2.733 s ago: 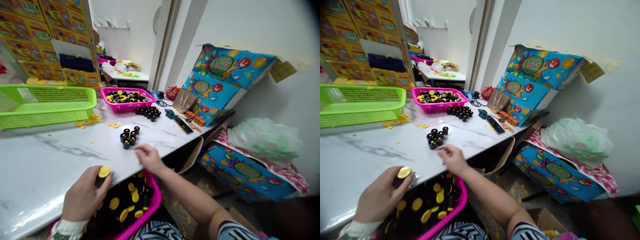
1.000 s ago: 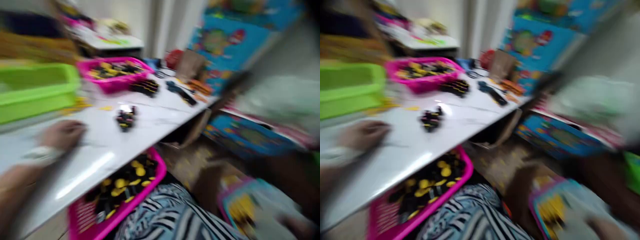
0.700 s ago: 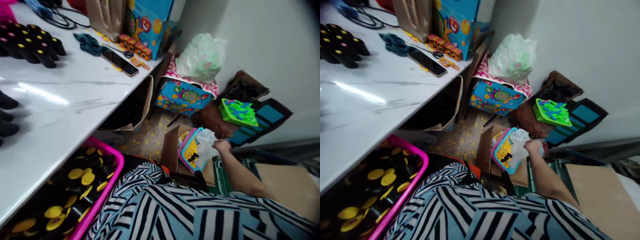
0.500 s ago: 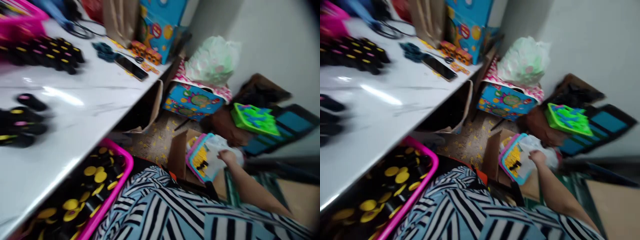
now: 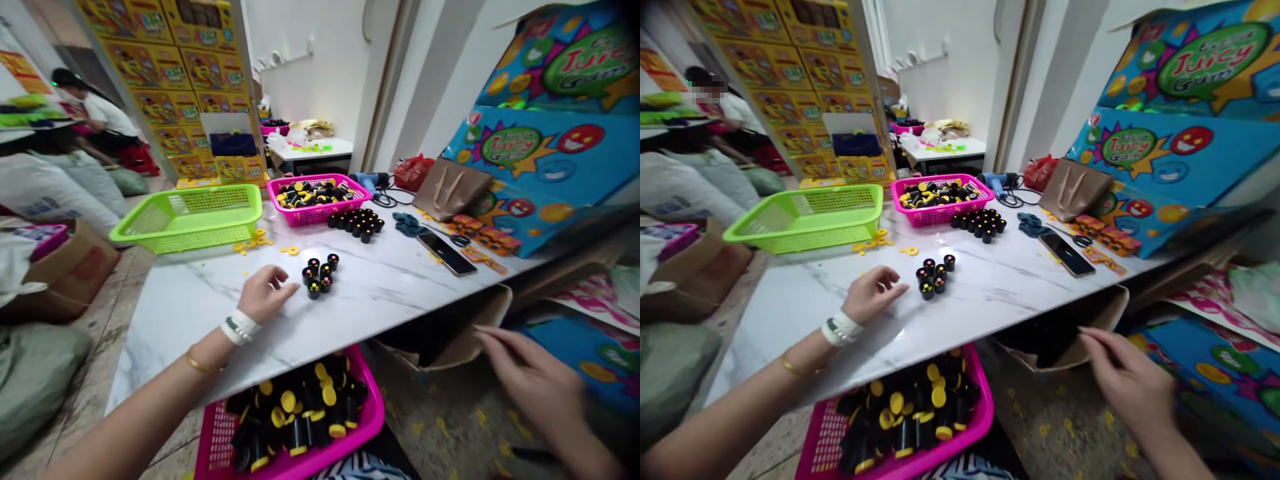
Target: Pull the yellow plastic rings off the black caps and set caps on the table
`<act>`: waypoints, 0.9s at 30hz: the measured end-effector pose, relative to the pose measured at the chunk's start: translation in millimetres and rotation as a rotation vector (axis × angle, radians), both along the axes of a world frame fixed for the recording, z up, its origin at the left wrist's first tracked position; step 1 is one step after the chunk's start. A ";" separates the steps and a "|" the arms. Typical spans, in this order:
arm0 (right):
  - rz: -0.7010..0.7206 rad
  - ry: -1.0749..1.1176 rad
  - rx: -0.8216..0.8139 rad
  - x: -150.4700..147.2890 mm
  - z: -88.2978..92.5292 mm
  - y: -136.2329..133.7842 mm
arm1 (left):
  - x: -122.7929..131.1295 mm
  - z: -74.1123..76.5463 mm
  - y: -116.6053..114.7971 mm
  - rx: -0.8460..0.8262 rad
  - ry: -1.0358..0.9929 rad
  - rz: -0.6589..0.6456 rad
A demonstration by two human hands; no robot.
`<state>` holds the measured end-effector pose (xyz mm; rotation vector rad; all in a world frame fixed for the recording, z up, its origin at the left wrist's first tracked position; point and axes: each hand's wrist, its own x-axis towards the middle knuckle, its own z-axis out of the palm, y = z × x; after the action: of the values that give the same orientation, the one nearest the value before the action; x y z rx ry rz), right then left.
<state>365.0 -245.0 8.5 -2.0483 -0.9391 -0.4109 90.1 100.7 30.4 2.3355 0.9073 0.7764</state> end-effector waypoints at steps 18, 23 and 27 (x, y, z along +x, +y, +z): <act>0.348 0.069 -0.021 -13.2 12.3 207.2 | -22.5 -14.3 -56.3 -0.016 0.197 0.021; 0.142 -0.043 -0.038 45.2 33.7 248.4 | -36.3 -21.7 -72.1 -0.010 0.101 0.039; 0.320 -0.171 -0.103 18.1 48.1 292.9 | -31.7 -25.4 -76.1 -0.034 0.061 0.073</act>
<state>383.1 47.9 56.5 -1.9304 -1.3924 -0.3739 58.4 24.6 4.9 2.3191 1.0293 0.7166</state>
